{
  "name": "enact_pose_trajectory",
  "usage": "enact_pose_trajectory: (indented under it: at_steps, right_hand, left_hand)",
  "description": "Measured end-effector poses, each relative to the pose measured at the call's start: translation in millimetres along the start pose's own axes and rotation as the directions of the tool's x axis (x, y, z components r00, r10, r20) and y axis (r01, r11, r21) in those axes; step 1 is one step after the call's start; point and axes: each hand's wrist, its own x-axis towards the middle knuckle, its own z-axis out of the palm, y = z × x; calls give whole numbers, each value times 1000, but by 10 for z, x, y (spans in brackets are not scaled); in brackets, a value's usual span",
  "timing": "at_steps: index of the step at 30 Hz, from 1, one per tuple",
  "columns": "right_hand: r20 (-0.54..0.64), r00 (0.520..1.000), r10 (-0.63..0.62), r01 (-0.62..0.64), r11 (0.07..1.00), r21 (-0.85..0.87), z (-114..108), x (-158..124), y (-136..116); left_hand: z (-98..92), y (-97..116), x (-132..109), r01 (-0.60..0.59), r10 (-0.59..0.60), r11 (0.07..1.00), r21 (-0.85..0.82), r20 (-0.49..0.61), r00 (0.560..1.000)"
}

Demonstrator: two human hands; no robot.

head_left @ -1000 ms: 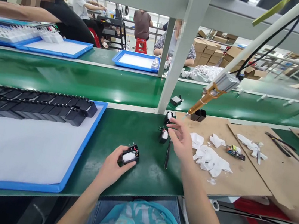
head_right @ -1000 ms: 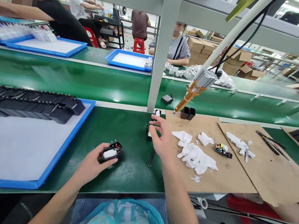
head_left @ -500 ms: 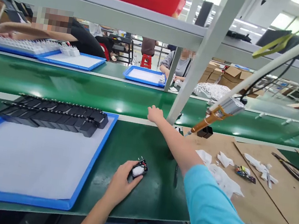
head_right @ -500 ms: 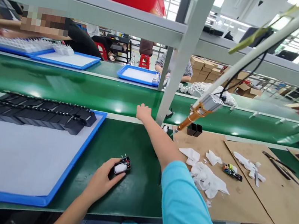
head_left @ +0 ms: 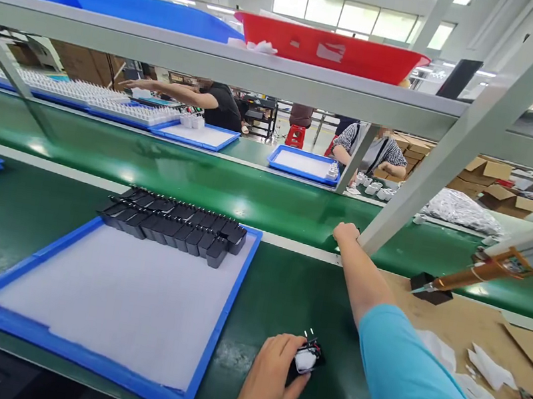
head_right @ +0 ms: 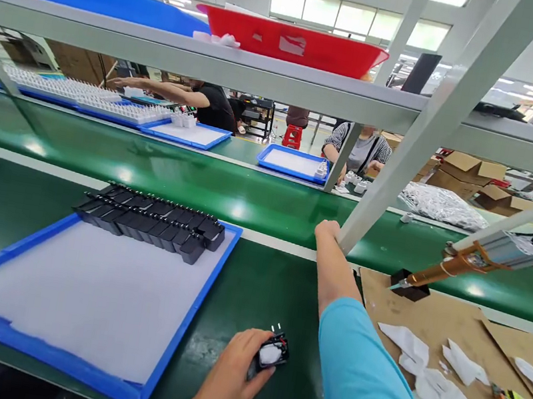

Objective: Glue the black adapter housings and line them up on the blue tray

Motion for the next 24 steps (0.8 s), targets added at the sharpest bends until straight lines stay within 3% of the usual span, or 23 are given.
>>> enact_pose_trajectory:
  at_steps: [4,8,11,14,16,18,20,24]
  right_hand:
    - [105,993,-49,49,999,4,84,-93,-33]
    - [112,946,-303,288,948,134,125,-358,-44]
    - [116,862,-494,458,855,244,141,-670,10]
    - [156,742,-652,583,743,329,109,-976,109]
    - [179,671,-719,634,682,365,53,-1129,175]
    - [181,632,-754,660,645,385,-24,-1237,240]
    - [160,627,-762,668,632,394,-111,-1315,317]
    - [90,677,-731,647,649,400,-311,-1443,559]
  left_hand:
    - [-12,-2,-10,-14,14,999,40,0,1000]
    - [3,-48,-10,-20,21,998,61,-19,1000]
    - [20,-86,-6,-45,48,996,71,-34,998]
    - [38,-133,-5,-68,72,993,92,-46,996]
    - [50,-169,-5,-73,79,992,103,-55,995]
    - [59,-200,-4,-76,83,991,111,-62,995]
    - [61,-220,-3,-77,85,990,120,-67,994]
    - [60,-238,0,-81,92,986,145,-74,993]
